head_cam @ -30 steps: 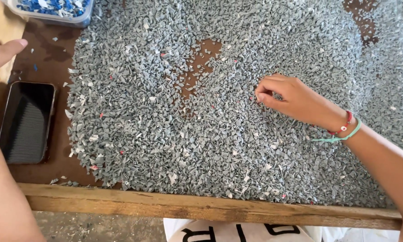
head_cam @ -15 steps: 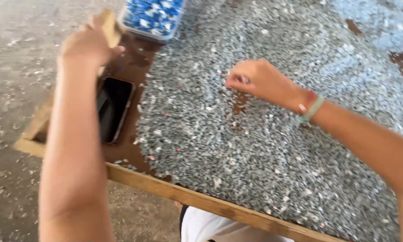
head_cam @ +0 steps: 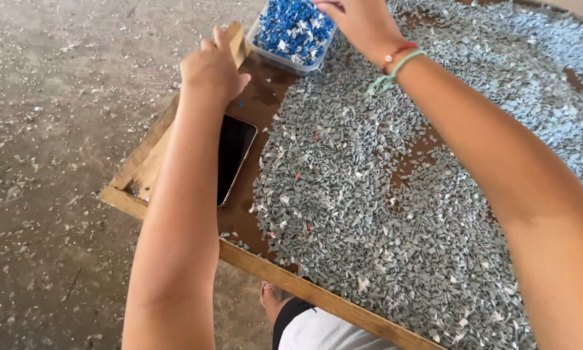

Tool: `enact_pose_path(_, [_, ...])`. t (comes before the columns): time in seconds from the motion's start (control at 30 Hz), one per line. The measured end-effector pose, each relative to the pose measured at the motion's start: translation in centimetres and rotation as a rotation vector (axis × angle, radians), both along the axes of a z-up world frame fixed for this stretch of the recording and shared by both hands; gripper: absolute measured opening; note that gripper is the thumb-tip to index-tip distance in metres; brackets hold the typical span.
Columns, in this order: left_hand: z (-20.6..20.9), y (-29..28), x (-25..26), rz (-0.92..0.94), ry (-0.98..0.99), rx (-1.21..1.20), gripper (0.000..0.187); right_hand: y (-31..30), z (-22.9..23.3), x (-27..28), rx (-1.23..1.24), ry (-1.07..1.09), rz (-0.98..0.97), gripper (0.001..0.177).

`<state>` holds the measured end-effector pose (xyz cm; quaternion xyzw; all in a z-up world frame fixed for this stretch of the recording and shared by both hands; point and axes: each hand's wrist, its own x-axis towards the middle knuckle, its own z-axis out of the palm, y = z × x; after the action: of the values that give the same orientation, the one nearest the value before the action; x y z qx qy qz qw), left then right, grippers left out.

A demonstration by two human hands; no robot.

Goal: Manually sorting blue plastic shreds from a pile of grey shreds and placing them into a container.

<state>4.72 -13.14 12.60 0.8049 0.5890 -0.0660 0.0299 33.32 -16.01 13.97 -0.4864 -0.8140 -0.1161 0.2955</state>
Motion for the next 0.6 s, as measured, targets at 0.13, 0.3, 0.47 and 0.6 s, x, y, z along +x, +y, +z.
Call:
enact_pose_path(0.13, [2.3, -1.6, 0.1, 0.027, -0.04, -0.077, 0.093, -5.4, 1.4, 1.9, 0.03, -0.052, 0.001, 0.019])
enact_pose_path(0.3, [3.3, -2.4, -0.1, 0.039, -0.062, -0.152, 0.09, -19.6, 1.7, 2.0, -0.2, 0.025, 0.033, 0.038])
enact_pose_path(0.47, [6.8, -5.0, 0.4, 0.123, -0.13, -0.251, 0.084, -35.4, 1.9, 2.6, -0.031, -0.663, 0.084, 0.042])
enact_pose_path(0.6, [8.1, -6.4, 0.9, 0.106, -0.073, -0.258, 0.08, -43.9, 3.4, 5.1, -0.056, -0.628, 0.053, 0.019])
